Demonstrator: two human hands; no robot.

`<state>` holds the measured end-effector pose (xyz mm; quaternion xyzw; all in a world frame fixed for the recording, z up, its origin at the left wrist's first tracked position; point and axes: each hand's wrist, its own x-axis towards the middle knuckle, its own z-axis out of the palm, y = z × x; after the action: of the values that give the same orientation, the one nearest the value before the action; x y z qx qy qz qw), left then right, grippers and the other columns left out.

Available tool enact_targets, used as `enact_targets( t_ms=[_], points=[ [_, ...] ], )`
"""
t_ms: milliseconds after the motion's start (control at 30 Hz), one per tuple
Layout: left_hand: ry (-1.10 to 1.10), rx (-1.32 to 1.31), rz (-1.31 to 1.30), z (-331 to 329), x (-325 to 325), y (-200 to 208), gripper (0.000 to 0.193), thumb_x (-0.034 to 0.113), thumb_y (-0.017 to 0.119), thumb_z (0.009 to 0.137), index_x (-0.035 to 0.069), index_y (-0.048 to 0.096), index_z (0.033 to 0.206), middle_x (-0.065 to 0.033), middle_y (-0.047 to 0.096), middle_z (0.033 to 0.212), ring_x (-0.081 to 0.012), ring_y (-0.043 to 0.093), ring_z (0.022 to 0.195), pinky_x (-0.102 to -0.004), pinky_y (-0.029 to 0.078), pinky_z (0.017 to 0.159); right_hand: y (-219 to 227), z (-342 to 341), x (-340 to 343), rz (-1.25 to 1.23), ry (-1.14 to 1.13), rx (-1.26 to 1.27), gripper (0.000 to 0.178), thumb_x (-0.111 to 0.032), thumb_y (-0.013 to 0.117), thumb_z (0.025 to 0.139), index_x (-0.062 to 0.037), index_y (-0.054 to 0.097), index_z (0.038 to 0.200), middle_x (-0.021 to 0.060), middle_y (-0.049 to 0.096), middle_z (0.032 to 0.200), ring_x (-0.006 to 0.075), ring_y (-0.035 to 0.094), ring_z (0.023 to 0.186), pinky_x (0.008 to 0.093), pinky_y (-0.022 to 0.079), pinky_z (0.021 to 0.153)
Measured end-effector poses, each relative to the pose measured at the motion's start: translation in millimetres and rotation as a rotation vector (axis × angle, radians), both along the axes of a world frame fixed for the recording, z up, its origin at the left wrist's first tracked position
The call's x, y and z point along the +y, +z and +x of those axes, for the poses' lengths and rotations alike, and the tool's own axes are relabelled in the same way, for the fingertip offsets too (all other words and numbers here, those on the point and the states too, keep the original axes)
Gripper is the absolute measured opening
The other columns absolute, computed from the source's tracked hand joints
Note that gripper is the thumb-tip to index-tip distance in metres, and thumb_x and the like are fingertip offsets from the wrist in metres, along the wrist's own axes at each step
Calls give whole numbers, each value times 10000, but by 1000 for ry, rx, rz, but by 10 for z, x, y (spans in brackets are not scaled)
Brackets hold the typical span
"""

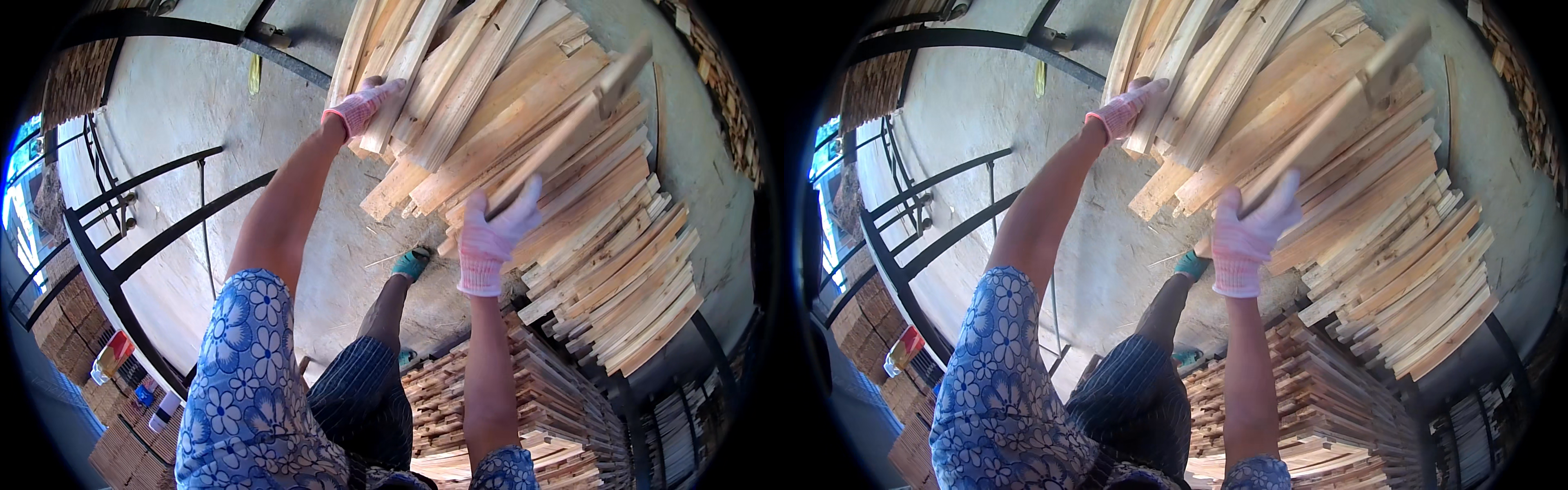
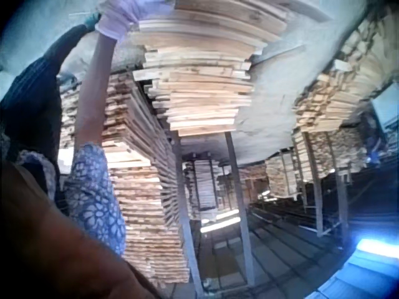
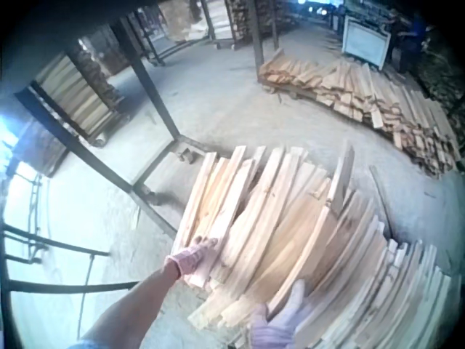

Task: The person picks up wooden planks from a pile and stacks them neatly on a wooden rack. They handle the planks with gloved hands, arranging them in an orderly fashion.

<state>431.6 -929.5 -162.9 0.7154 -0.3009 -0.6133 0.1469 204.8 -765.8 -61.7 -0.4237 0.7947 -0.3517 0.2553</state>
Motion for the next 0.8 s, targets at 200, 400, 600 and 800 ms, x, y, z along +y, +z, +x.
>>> enact_targets(
  t_ms=[200, 400, 600, 800],
  points=[
    [96, 62, -46, -28, 28, -175, 1081, 666, 745, 792, -36, 333, 1504, -270, 528, 1390, -305, 594, 1216, -427, 539, 931, -119, 471, -1097, 437, 225, -15, 898, -497, 649, 906, -110, 186, 1571, 289, 392, 1310, 479, 491, 1165, 518, 496, 964],
    [167, 253, 78, -210, 299, 368, 1134, 534, 825, 782, 75, 147, 1567, -206, 529, 1333, -298, 635, 1097, -518, 605, 775, -236, 316, -953, 272, 9, -409, 1073, -416, 732, 869, -102, 31, 1618, 331, 283, 1533, 484, 397, 1373, 481, 366, 1136],
    [252, 335, 91, -719, 655, 1144, 1295, 505, 850, 770, 47, -51, 1580, -258, 522, 1356, -296, 665, 1045, -478, 618, 770, -100, -588, -831, 412, 58, -878, 1180, -295, 845, 809, -59, 18, 1617, 278, 384, 1527, 314, 445, 1368, 414, 343, 1132],
    [136, 293, 277, -1048, 1751, 1596, 1297, 497, 822, 798, 1, -96, 1569, -277, 525, 1377, -339, 613, 1182, -424, 560, 941, 934, -1062, -34, 542, 279, -748, 1119, -386, 780, 847, 23, 55, 1595, 273, 385, 1530, 292, 430, 1401, 372, 366, 1155]
  ],
)
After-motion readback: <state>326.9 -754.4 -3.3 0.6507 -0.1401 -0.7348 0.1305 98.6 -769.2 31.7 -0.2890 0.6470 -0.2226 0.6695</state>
